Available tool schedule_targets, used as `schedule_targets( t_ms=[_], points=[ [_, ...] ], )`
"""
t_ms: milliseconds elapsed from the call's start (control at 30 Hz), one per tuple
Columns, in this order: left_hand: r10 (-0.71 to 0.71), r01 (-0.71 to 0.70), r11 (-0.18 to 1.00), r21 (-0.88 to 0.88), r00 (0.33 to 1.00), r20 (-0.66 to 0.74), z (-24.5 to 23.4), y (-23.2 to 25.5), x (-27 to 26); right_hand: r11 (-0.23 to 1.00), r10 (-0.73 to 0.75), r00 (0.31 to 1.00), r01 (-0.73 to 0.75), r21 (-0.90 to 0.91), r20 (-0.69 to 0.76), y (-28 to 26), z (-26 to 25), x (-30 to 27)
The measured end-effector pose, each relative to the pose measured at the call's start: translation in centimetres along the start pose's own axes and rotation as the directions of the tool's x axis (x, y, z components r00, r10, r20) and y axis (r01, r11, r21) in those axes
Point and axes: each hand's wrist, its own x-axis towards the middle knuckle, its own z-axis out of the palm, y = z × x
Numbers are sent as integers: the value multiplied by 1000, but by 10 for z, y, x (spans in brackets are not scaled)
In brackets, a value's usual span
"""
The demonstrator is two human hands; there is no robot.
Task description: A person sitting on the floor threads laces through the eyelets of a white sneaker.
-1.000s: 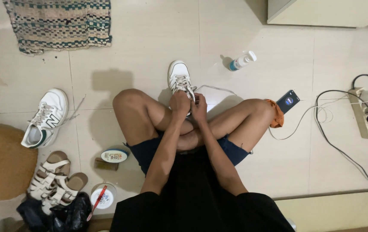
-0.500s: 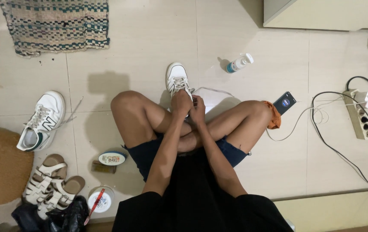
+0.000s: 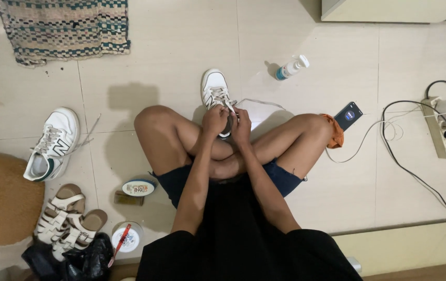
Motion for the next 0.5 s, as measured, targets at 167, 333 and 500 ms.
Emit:
schedule_targets(
  t_ms=[167,333,500],
  points=[
    [38,-37,996,-80,999,15,-2,-11,7,999,-35,999,34,-14,-20,7,3,1],
    [11,-9,992,-125,1000,11,3,-22,11,999,-34,999,33,-7,-25,8,3,1],
    [81,-81,992,-101,997,2,6,-28,20,1000,1,1000,-1,-12,3,4,1,1]
  ],
)
